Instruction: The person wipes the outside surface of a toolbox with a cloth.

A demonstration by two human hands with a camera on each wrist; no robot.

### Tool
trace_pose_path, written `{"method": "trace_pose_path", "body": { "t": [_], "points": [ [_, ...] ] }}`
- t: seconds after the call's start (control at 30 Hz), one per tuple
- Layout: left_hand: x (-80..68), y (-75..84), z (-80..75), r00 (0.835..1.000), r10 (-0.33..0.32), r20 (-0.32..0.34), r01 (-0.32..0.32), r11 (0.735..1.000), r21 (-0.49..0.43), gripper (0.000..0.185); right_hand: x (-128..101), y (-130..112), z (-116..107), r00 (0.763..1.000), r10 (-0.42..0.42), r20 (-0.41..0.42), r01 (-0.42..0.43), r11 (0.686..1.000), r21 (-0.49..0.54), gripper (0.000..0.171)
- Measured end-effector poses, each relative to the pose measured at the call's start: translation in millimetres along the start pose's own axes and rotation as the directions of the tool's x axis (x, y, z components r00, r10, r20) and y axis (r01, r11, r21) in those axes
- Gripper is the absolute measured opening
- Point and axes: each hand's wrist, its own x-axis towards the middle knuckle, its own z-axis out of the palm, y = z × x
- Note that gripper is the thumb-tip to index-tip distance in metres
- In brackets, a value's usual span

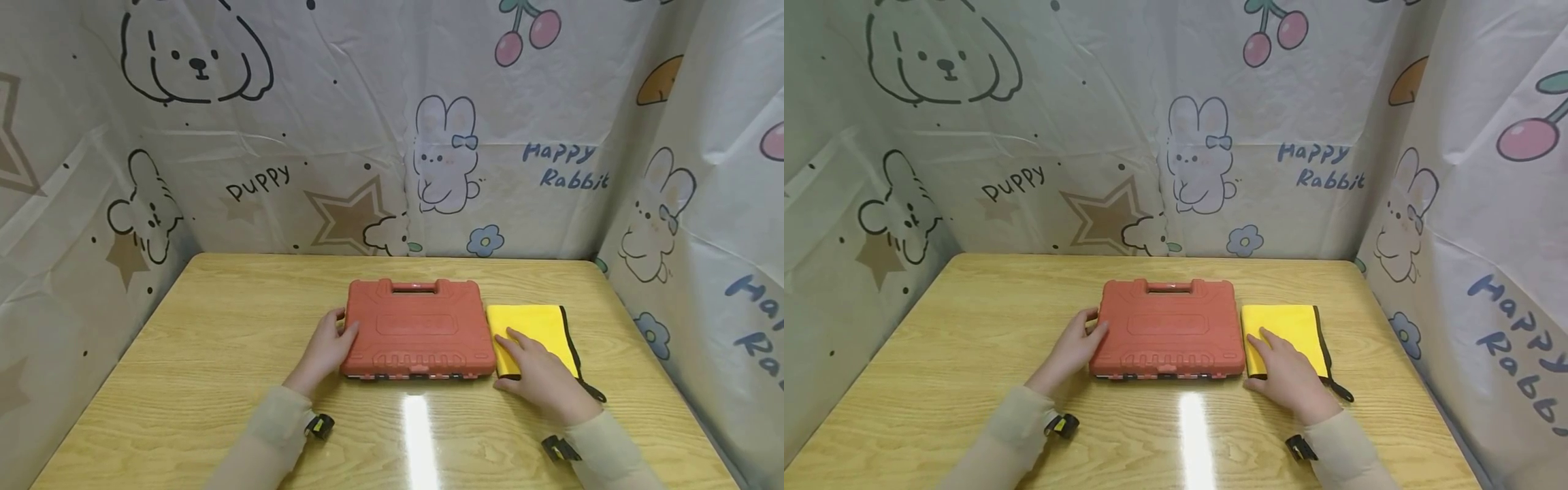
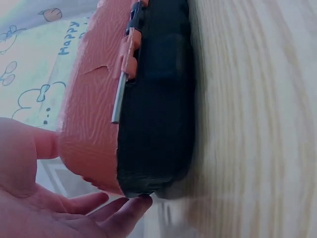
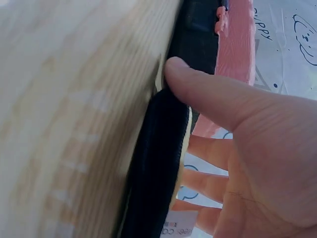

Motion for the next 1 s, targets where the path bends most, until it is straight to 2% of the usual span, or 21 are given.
{"method": "trace_pose_path", "body": {
  "t": [0.17, 0.43, 0.7, 1.0],
  "points": [
    [4.9, -1.2, 3.3, 1.000, 0.001, 0.000, -0.001, 0.999, -0.043, 0.057, 0.0, -2.0, 1.2, 1.000, 0.008, 0.005, -0.008, 1.000, -0.019, 0.085],
    [9.2, -4.9, 6.0, 1.000, 0.001, 0.016, -0.001, 1.000, -0.031, 0.059, 1.6, -3.0, 4.3, 0.999, 0.015, -0.029, -0.016, 0.998, -0.063, 0.080],
    [7.5, -4.0, 5.9, 0.999, 0.012, 0.034, -0.012, 1.000, -0.022, 0.060, 1.4, -2.1, 6.0, 0.998, -0.007, -0.061, 0.000, 0.994, -0.112, 0.075],
    [7.9, -7.0, 5.9, 0.998, 0.011, 0.055, -0.010, 0.999, -0.032, 0.061, 2.9, 1.4, 2.6, 0.997, -0.025, -0.074, 0.016, 0.994, -0.111, 0.072]
  ]
}}
